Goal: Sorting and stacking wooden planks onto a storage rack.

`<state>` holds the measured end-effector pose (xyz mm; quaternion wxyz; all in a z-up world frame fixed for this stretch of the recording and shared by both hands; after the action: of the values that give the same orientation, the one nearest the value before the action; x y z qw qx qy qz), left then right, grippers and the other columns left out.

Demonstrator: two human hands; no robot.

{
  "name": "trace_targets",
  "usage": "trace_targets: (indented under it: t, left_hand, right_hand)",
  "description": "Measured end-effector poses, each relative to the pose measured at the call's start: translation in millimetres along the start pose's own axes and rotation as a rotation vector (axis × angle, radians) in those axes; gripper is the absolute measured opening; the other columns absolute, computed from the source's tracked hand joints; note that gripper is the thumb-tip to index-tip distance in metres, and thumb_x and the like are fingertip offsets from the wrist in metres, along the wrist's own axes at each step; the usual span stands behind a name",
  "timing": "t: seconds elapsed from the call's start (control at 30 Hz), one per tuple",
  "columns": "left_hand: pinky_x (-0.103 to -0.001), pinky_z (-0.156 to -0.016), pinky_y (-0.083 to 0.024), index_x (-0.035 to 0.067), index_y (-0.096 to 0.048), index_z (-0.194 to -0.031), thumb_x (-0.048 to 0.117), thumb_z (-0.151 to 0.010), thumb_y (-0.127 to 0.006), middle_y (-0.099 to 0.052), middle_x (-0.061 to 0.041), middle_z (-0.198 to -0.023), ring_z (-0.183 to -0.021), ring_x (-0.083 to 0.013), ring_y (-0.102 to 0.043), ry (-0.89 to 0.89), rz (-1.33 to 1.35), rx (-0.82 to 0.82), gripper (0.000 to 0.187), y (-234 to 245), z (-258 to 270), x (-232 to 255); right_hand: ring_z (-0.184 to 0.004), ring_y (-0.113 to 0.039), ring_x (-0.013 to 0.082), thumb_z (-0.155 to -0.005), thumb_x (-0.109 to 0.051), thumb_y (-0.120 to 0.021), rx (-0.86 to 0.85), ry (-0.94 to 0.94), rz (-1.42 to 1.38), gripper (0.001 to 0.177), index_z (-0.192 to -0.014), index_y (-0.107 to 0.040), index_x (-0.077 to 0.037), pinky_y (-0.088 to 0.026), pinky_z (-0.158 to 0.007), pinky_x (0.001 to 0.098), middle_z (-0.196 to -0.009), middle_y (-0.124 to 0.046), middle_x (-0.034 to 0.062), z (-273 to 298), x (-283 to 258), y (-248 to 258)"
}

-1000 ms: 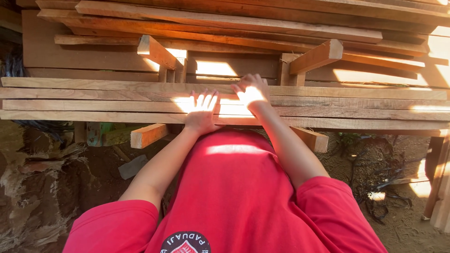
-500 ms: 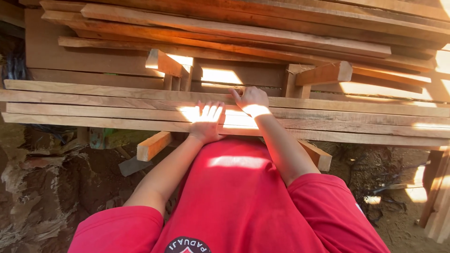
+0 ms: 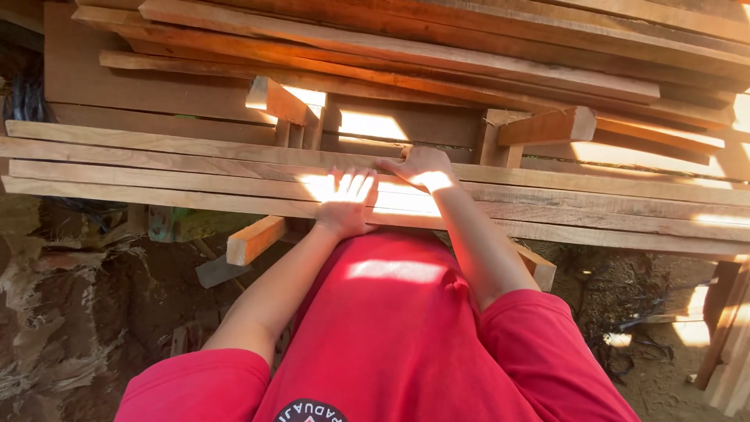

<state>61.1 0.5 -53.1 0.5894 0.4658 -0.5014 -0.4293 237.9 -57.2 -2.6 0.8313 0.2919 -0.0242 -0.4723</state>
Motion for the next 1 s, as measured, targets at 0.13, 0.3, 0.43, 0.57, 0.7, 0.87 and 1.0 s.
trace_targets:
  t: [0.13, 0.3, 0.43, 0.57, 0.7, 0.87, 1.0]
  left_hand:
    - [-0.067, -0.119, -0.026, 0.012, -0.041, -0.155, 0.081, -0.052, -0.07, -0.048, -0.012, -0.15, -0.14, -0.0347, -0.044, 0.003, -0.001, -0.032, 0.128, 2, 10, 0]
    - [-0.066, -0.12, -0.024, 0.012, -0.04, -0.156, 0.083, -0.053, -0.069, -0.047, -0.01, -0.151, -0.142, -0.0333, -0.042, 0.005, 0.01, -0.054, 0.128, 5, 10, 5]
    - [-0.066, -0.121, -0.023, 0.013, -0.039, -0.157, 0.084, -0.053, -0.068, -0.046, -0.009, -0.153, -0.144, -0.0318, -0.039, 0.019, 0.003, -0.053, 0.129, 14, -3, -4]
    - [-0.065, -0.123, -0.021, 0.014, -0.038, -0.157, 0.086, -0.054, -0.068, -0.044, -0.008, -0.154, -0.146, -0.0304, -0.037, 0.024, 0.014, -0.063, 0.129, 21, -10, 4]
    - [-0.06, -0.116, -0.032, 0.015, -0.048, -0.152, 0.089, -0.07, -0.059, -0.055, -0.007, -0.144, -0.133, -0.028, -0.052, 0.06, 0.098, 0.014, 0.111, 93, -39, 8]
    - [-0.051, -0.109, -0.036, 0.023, -0.057, -0.136, 0.075, -0.096, -0.046, -0.057, 0.002, -0.13, -0.129, -0.0218, -0.048, 0.263, 0.106, 0.022, 0.067, 2, -80, -46]
    - [-0.045, -0.092, -0.045, 0.028, -0.074, -0.109, 0.08, -0.097, -0.027, -0.07, 0.004, -0.113, -0.115, -0.0243, -0.062, 0.418, 0.172, -0.498, 0.071, -5, -104, -58]
  right_hand:
    - [-0.132, -0.06, 0.03, -0.082, -0.088, -0.035, -0.053, 0.0, 0.042, 0.091, -0.124, -0.071, -0.016, -0.049, -0.109, 0.0441, -0.136, -0.068, 0.0124, -36, 17, -33]
    - [-0.131, -0.061, 0.0283, -0.078, -0.092, -0.034, -0.064, -0.038, 0.021, 0.092, -0.121, -0.073, -0.02, -0.049, -0.109, 0.0441, -0.134, -0.069, 0.0092, -22, 18, -25]
    - [-0.127, -0.063, 0.03, -0.078, -0.093, -0.034, -0.007, -0.023, -0.023, 0.092, -0.117, -0.075, -0.02, -0.051, -0.105, 0.0454, -0.127, -0.072, 0.0105, 1, 2, 1]
    - [-0.124, -0.065, 0.0283, -0.084, -0.086, -0.037, 0.041, -0.036, -0.068, 0.079, -0.115, -0.076, -0.025, -0.052, -0.103, 0.0434, -0.122, -0.074, 0.0084, 7, 5, 0]
    - [-0.127, -0.063, 0.0299, -0.087, -0.082, -0.038, 0.05, -0.012, -0.139, 0.074, -0.117, -0.074, -0.025, -0.05, -0.105, 0.0438, -0.124, -0.072, 0.0104, 6, 5, 3]
    - [-0.124, -0.064, 0.0241, -0.085, -0.083, -0.041, 0.071, -0.042, -0.109, 0.065, -0.114, -0.074, -0.034, -0.051, -0.103, 0.0408, -0.121, -0.073, 0.0025, -16, 21, -15]
    - [-0.128, -0.062, 0.0258, -0.086, -0.079, -0.041, 0.051, -0.041, -0.137, 0.065, -0.117, -0.074, -0.032, -0.05, -0.106, 0.0417, -0.127, -0.072, 0.0048, -7, 19, -4]
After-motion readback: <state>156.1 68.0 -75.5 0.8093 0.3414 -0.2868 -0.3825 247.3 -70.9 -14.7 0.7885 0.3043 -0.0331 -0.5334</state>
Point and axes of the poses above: each hand's wrist, its own z-axis away from the middle knuckle, its own y-axis out of the back of the hand, x = y × z, the point moved 8 cm from there along -z, towards the middle knuckle
